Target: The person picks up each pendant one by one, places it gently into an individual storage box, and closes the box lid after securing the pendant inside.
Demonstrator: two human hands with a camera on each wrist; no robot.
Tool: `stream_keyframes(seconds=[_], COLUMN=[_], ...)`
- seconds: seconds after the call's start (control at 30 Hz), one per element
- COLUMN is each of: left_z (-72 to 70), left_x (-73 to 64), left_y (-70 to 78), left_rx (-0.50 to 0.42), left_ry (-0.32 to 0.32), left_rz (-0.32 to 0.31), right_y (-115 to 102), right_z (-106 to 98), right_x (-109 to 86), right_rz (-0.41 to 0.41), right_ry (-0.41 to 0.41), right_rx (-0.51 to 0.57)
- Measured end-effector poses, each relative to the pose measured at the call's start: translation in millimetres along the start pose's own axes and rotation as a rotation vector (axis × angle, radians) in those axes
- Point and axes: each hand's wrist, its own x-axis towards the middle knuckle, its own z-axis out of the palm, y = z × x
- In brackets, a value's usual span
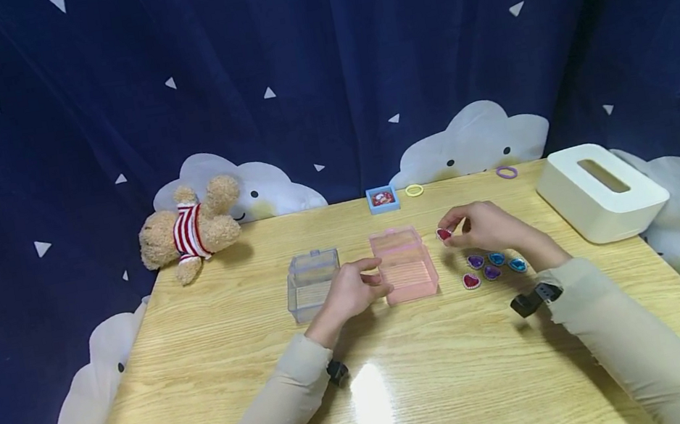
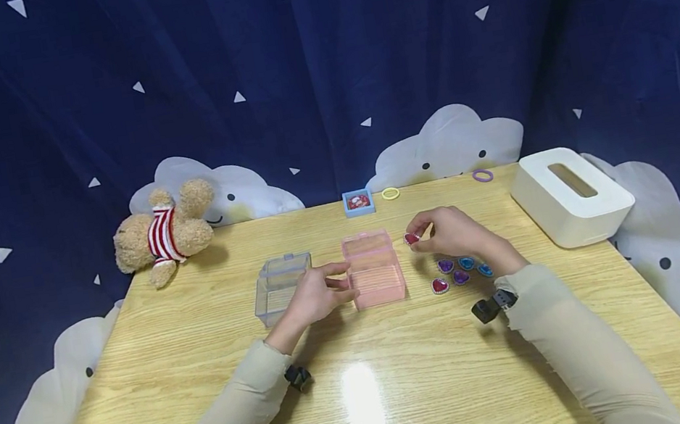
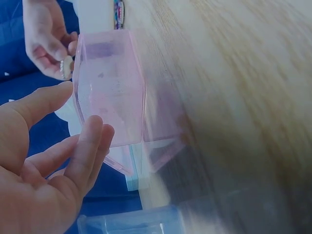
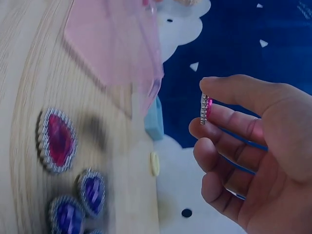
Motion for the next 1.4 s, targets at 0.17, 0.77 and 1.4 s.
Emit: stream_keyframes(seconds=[0.17,0.77,1.4], left_z=[0.3,0.8,0.3], left_x=[-0.4,0.2,0.4], left_y=[-0.2,0.3,-0.8], left_rx=[-0.003,-0.014,-0.021], left_ry=[-0.001,-0.006,-0.012], left_rz=[-0.002,0.008,0.004], right_y=[-12.9,-30.4,-36.7], right_z=[4.5,41.3,60.3], right_x=[2.5,12.4,20.5], right_rz=[-0.041,-0.155,-0.177], right_ry=[-0.017,-0.164,-0.228], right_rx=[0.008,-0.016,-0.172])
